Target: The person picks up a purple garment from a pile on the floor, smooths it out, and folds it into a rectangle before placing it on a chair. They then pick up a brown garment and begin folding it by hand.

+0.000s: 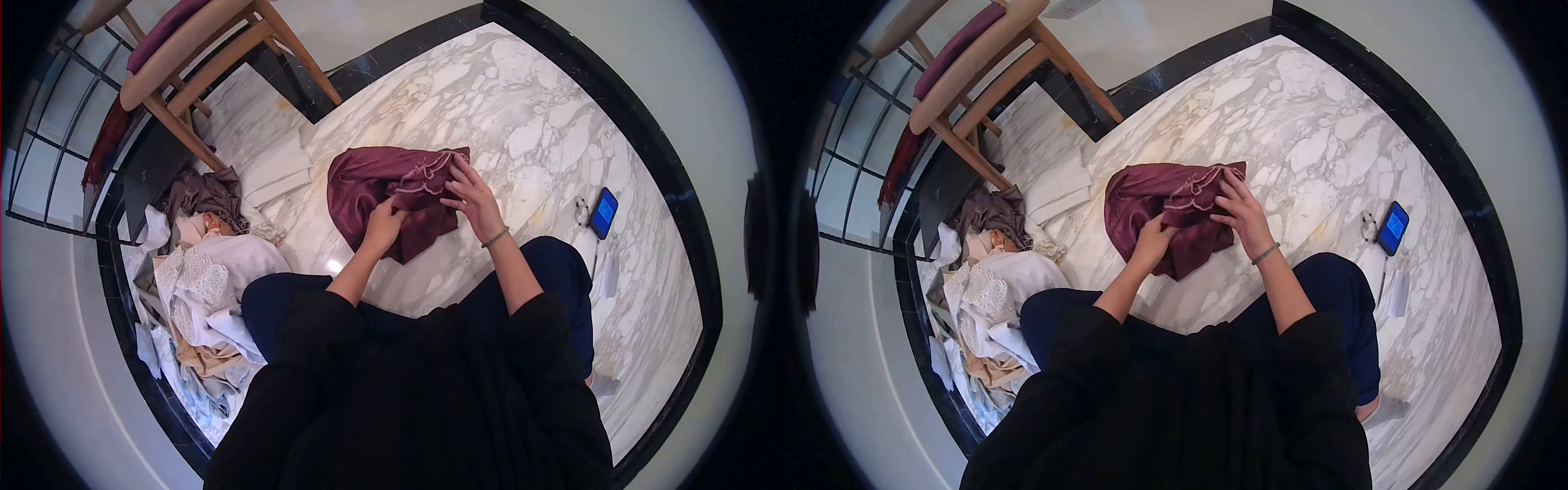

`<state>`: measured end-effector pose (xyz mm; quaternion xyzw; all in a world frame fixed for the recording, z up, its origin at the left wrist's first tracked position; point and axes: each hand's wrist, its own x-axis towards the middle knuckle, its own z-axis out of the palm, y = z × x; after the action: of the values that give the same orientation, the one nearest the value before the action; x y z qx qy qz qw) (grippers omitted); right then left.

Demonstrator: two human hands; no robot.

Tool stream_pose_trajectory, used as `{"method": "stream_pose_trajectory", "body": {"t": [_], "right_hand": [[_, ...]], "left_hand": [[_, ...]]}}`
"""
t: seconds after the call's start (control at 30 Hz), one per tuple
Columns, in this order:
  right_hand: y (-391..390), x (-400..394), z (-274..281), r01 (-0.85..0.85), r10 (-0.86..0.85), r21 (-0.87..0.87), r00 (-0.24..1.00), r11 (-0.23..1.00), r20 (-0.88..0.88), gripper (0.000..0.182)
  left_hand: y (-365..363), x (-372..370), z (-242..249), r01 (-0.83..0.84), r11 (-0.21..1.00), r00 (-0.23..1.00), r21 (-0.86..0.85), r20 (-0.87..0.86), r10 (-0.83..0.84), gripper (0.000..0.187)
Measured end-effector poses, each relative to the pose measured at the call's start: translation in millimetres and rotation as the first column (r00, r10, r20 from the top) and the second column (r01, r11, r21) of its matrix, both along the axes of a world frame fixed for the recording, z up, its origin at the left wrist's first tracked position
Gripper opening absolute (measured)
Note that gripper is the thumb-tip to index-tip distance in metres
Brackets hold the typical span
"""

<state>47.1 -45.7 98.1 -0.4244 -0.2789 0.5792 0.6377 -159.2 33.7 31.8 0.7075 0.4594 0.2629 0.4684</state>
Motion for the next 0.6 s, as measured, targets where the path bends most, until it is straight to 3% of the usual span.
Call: {"method": "stream_pose_trajectory", "body": {"t": [0.03,0.13,0.27,0.37,0.47,0.6], "right_hand": [[-0.3,1.0,-2.3,0.005,-0.005,-0.018,1.0,1.0,0.028,0.066],[0.9,4.9,-8.9,0.067,-0.063,-0.04,0.994,0.997,0.085,0.063],[2.6,7.3,-12.4,0.122,-0.123,0.02,0.964,0.992,0.237,0.054],[0.8,5.6,-9.2,0.202,-0.187,-0.044,0.957,0.978,0.223,0.044],[4.0,8.4,-18.9,0.218,-0.214,0.003,0.955,0.976,0.208,0.038],[-1.2,0.6,-0.5,0.183,-0.18,-0.047,0.982,0.982,0.051,0.032]], "left_hand": [[2.5,0.4,0.9,-0.033,0.999,0.997,0.01,0.063,0.032,0.034],[5.8,-4.2,17.8,-0.122,0.991,0.992,-0.062,0.026,0.124,0.032],[14.3,-10.6,16.7,-0.243,0.956,0.968,0.165,-0.013,0.249,0.029],[13.2,-12.9,41.2,-0.325,0.923,0.946,0.207,0.047,0.322,0.025],[20.5,-17.9,51.0,-0.327,0.92,0.938,0.215,0.193,0.288,0.021],[28.8,-20.7,49.5,-0.31,0.932,0.906,0.188,0.356,0.229,0.026]]}}
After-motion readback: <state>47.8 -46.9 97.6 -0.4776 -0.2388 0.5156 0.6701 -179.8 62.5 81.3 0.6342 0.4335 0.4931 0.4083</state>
